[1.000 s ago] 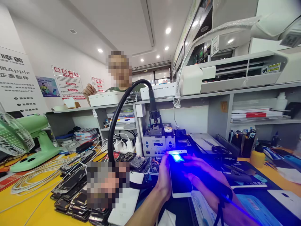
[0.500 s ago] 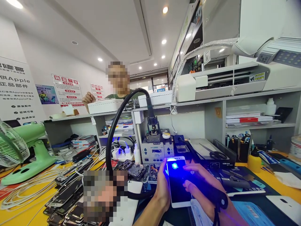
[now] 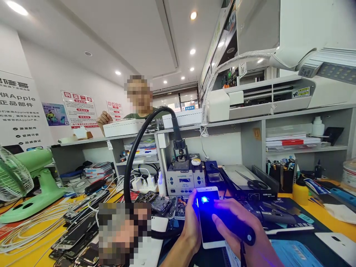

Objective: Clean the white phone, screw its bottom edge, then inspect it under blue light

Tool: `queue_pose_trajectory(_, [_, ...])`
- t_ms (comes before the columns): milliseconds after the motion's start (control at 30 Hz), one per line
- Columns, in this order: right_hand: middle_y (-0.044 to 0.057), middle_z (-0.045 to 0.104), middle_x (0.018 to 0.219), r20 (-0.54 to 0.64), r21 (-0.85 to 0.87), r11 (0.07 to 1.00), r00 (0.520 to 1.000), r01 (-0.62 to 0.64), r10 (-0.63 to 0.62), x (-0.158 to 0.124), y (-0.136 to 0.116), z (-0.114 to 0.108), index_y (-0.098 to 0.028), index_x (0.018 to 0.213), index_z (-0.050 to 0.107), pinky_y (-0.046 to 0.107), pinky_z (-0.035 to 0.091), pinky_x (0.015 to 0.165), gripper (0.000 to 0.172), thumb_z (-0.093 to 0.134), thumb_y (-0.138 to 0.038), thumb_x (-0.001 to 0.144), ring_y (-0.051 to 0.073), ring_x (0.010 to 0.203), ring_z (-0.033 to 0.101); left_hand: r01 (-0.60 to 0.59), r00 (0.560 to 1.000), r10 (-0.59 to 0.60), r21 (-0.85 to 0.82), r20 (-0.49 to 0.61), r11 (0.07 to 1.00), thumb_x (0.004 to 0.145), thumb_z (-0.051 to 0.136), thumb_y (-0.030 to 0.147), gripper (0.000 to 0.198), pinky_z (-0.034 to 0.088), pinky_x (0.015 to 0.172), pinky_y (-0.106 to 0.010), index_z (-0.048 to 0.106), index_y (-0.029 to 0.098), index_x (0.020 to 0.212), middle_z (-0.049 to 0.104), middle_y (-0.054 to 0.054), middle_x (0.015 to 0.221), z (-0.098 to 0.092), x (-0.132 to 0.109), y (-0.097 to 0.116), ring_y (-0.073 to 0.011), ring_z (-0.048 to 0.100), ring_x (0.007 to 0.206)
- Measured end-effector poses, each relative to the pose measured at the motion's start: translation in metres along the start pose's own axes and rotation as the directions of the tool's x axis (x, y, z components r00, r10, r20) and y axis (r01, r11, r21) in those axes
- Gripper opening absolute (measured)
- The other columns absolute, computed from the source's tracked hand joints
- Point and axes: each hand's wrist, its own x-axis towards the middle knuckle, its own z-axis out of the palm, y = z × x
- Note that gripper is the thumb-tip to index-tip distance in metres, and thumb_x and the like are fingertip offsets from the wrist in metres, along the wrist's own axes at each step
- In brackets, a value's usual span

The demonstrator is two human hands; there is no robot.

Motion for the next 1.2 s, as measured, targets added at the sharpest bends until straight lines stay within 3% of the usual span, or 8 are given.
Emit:
queue_pose_trajectory(133, [0.008, 0.073, 0.115, -0.03, -0.04, 0.999, 0.999, -0.016, 0.015, -0.0004, 0.0021, -0.0009, -0.026, 0.106, 0.069, 0.034, 0.059, 0.093, 0.016, 0.063, -0.034, 0.093, 0.026, 0.109, 0.07, -0.066, 0.998, 0.066, 0.004, -0.004, 0.998, 0.09, 0.058, 0.047, 0.038, 0.04, 0.107, -0.041, 0.078, 0.018, 0.101, 0.078, -0.008, 0.102, 0.0024, -0.0014, 0.0009, -0.0319, 0.065, 0.114])
queue_pose_trajectory(300, [0.009, 0.072, 0.121, 0.003, -0.032, 0.998, 0.998, -0.06, 0.06, -0.0013, 0.0042, -0.0012, -0.027, 0.114, 0.068, 0.037, 0.06, 0.094, 0.024, 0.062, -0.038, 0.094, 0.028, 0.11, 0.07, -0.048, 0.997, 0.046, 0.024, 0.056, 0.999, 0.088, 0.06, 0.049, 0.031, 0.043, 0.102, -0.049, 0.081, 0.026, 0.092, 0.079, -0.008, 0.098, 0.0029, -0.0014, 0.0014, -0.0382, 0.063, 0.116])
queue_pose_trajectory(433, [0.007, 0.071, 0.124, -0.007, -0.018, 0.999, 0.999, -0.036, 0.035, -0.001, 0.0034, 0.0002, -0.028, 0.113, 0.068, 0.043, 0.056, 0.101, 0.021, 0.061, -0.036, 0.094, 0.029, 0.118, 0.066, -0.107, 0.993, 0.105, 0.059, 0.046, 0.992, 0.09, 0.058, 0.046, 0.029, 0.044, 0.102, -0.046, 0.081, 0.028, 0.093, 0.078, -0.005, 0.105, 0.0035, -0.0029, 0.0021, -0.0356, 0.061, 0.119])
queue_pose_trajectory(733, [0.006, 0.075, 0.12, 0.017, -0.075, 0.995, 0.997, -0.069, 0.07, -0.0006, 0.0029, -0.0047, -0.028, 0.117, 0.068, 0.031, 0.063, 0.085, 0.028, 0.063, -0.039, 0.092, 0.027, 0.105, 0.073, 0.006, 0.998, -0.005, -0.013, 0.056, 1.0, 0.09, 0.056, 0.053, 0.048, 0.044, 0.103, -0.044, 0.078, 0.013, 0.102, 0.078, -0.011, 0.091, -0.0002, 0.0027, 0.0005, -0.0322, 0.07, 0.101])
queue_pose_trajectory(1000, [0.008, 0.073, 0.125, 0.021, -0.042, 0.999, 0.999, -0.03, 0.031, -0.0033, 0.0056, -0.0029, -0.029, 0.114, 0.07, 0.034, 0.061, 0.093, 0.024, 0.065, -0.038, 0.092, 0.028, 0.114, 0.07, 0.035, 0.997, -0.031, -0.057, 0.077, 0.998, 0.09, 0.056, 0.052, 0.049, 0.046, 0.1, -0.04, 0.077, 0.01, 0.102, 0.077, -0.01, 0.083, -0.0033, 0.0038, -0.0012, -0.0286, 0.071, 0.092])
queue_pose_trajectory(1200, [0.008, 0.072, 0.127, 0.024, -0.005, 0.995, 0.995, -0.098, 0.098, -0.0022, 0.0082, -0.0047, -0.03, 0.117, 0.067, 0.033, 0.061, 0.091, 0.028, 0.065, -0.041, 0.092, 0.028, 0.113, 0.07, 0.038, 0.994, -0.034, -0.031, 0.107, 0.999, 0.091, 0.053, 0.054, 0.052, 0.047, 0.099, -0.041, 0.076, 0.01, 0.107, 0.078, -0.011, 0.087, -0.003, 0.0044, 0.0, -0.029, 0.071, 0.092])
